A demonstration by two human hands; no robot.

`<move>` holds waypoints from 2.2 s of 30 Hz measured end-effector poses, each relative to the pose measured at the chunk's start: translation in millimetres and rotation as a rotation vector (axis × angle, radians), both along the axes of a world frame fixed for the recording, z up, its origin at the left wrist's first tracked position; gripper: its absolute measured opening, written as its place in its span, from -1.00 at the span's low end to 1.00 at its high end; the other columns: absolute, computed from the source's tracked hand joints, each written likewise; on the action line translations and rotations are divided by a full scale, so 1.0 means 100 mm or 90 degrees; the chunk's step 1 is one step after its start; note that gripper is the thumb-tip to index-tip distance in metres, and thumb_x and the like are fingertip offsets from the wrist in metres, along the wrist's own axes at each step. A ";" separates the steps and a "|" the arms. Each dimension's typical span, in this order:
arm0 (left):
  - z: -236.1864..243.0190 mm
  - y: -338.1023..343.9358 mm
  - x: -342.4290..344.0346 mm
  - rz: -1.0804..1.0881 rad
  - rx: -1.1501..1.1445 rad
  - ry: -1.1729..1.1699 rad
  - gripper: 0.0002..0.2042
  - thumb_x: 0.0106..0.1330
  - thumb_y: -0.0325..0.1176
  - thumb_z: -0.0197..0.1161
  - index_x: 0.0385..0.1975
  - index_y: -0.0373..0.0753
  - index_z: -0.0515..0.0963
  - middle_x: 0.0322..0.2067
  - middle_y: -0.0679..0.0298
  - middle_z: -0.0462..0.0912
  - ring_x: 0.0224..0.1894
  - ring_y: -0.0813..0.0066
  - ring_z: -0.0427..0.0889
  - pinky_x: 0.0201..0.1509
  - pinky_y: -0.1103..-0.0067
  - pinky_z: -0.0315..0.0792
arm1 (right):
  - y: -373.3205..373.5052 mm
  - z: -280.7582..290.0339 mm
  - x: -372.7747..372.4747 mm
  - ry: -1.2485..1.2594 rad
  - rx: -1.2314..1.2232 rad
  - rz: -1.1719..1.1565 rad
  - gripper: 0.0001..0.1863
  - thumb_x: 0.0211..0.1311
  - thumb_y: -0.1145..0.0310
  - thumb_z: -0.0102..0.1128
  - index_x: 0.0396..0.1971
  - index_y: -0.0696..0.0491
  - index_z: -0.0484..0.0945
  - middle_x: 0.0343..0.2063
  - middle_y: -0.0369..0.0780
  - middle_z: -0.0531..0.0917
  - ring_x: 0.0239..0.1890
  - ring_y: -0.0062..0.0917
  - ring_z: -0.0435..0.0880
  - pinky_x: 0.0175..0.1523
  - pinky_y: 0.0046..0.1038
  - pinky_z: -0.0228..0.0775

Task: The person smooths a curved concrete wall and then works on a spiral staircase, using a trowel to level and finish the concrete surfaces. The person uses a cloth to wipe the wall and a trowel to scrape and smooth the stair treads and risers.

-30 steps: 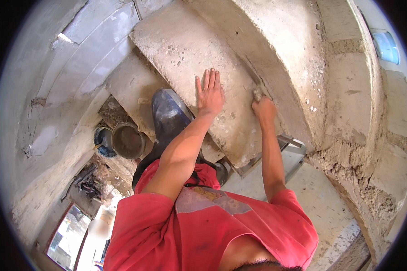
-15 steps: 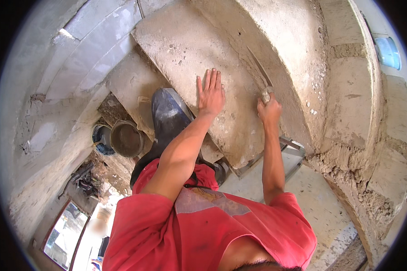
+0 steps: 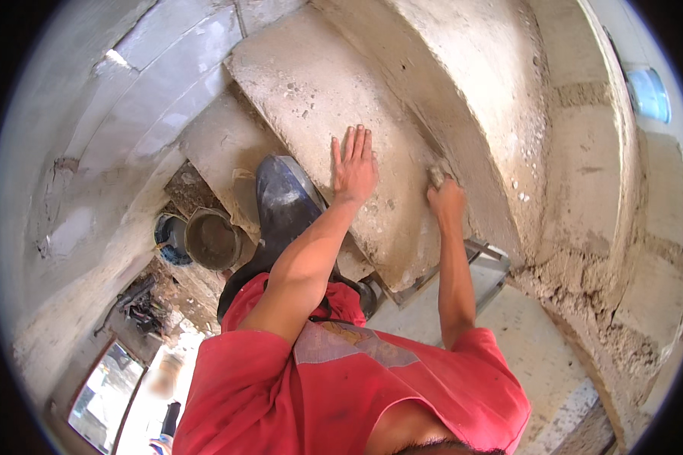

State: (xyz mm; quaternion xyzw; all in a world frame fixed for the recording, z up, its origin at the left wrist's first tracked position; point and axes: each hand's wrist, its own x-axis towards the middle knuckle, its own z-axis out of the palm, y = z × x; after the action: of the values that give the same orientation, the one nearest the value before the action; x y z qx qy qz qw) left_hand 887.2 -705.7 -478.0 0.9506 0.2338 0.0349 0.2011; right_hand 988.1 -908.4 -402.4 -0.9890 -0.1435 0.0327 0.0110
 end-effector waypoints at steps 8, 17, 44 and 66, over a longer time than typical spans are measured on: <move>-0.01 0.05 0.03 0.002 -0.006 -0.004 -0.37 0.67 -0.10 -0.18 0.65 -0.22 0.02 0.69 0.23 -0.08 0.72 0.25 -0.24 0.73 0.02 -0.43 | -0.02 0.10 -0.06 0.054 -0.053 -0.023 -0.56 0.11 0.23 0.37 -0.07 0.20 0.70 -0.28 0.15 0.78 -0.16 0.13 0.79 0.02 0.03 0.63; -0.07 -0.02 0.00 0.010 0.035 -0.043 -0.35 0.64 -0.10 -0.13 0.64 -0.23 0.05 0.68 0.22 -0.06 0.72 0.25 -0.21 0.73 0.01 -0.43 | -0.11 0.17 -0.36 0.087 -0.056 -0.006 -0.68 0.10 0.31 0.33 -0.20 0.23 0.70 -0.29 0.19 0.77 -0.16 0.13 0.78 0.01 0.03 0.62; 0.17 0.60 -0.57 0.047 -0.140 0.138 -0.14 0.65 0.17 -0.18 0.68 -0.20 -0.38 0.70 0.21 -0.52 0.71 0.18 -0.57 0.69 -0.10 -0.48 | 1.06 0.05 -0.23 0.106 0.066 0.102 -0.50 0.09 0.37 0.28 0.01 0.37 0.57 -0.21 0.25 0.75 -0.06 0.14 0.77 0.07 0.02 0.62; 0.22 0.64 -0.60 0.037 -0.178 0.132 -0.14 0.65 0.16 -0.15 0.68 -0.18 -0.39 0.69 0.23 -0.54 0.71 0.18 -0.59 0.69 -0.08 -0.48 | 1.16 -0.15 -0.40 0.069 0.075 0.088 -0.54 0.08 0.31 0.32 -0.06 0.31 0.59 -0.19 0.24 0.75 -0.06 0.11 0.77 0.09 0.02 0.61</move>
State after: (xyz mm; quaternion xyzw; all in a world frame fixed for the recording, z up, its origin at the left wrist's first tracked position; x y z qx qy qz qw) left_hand 827.6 -641.5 -456.5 0.9047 0.2833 -0.0905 0.3050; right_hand 948.1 -792.5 -417.7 -0.9712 -0.2124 0.0784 0.0748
